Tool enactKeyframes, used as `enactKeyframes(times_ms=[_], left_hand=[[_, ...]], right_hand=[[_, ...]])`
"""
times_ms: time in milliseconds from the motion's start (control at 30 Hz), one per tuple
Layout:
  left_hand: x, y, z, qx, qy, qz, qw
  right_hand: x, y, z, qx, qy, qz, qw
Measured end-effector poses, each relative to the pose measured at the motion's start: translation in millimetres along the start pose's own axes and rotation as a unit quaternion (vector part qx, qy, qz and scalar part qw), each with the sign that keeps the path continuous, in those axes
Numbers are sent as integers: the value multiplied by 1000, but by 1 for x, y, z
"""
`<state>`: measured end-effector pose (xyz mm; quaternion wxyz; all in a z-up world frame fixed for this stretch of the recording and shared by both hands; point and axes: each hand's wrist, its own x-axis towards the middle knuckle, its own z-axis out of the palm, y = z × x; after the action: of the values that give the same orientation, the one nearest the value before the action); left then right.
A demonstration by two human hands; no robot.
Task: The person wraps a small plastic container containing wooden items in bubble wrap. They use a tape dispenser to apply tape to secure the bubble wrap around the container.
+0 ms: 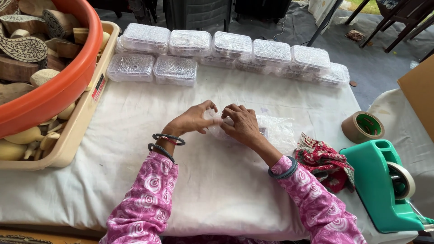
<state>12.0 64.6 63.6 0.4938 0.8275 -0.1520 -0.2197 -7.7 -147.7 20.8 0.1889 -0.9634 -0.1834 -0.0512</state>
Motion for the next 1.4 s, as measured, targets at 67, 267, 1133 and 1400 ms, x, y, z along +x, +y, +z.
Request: enactKeyframes(times_ms=[67, 267, 1133, 1400], left_hand=[[-1, 2, 4, 14, 1, 2, 1000], [21, -20, 18, 29, 111, 56, 992], [36, 20, 75, 15, 235, 98, 967], [34, 10, 69, -119, 154, 34, 980]], right_hand=[[-1, 0, 0, 3, 0, 0, 1000], [-1, 5, -1, 47, 21, -22, 998], [-44, 46, -23, 11, 32, -58, 998], [-46, 38, -32, 28, 138, -166, 976]])
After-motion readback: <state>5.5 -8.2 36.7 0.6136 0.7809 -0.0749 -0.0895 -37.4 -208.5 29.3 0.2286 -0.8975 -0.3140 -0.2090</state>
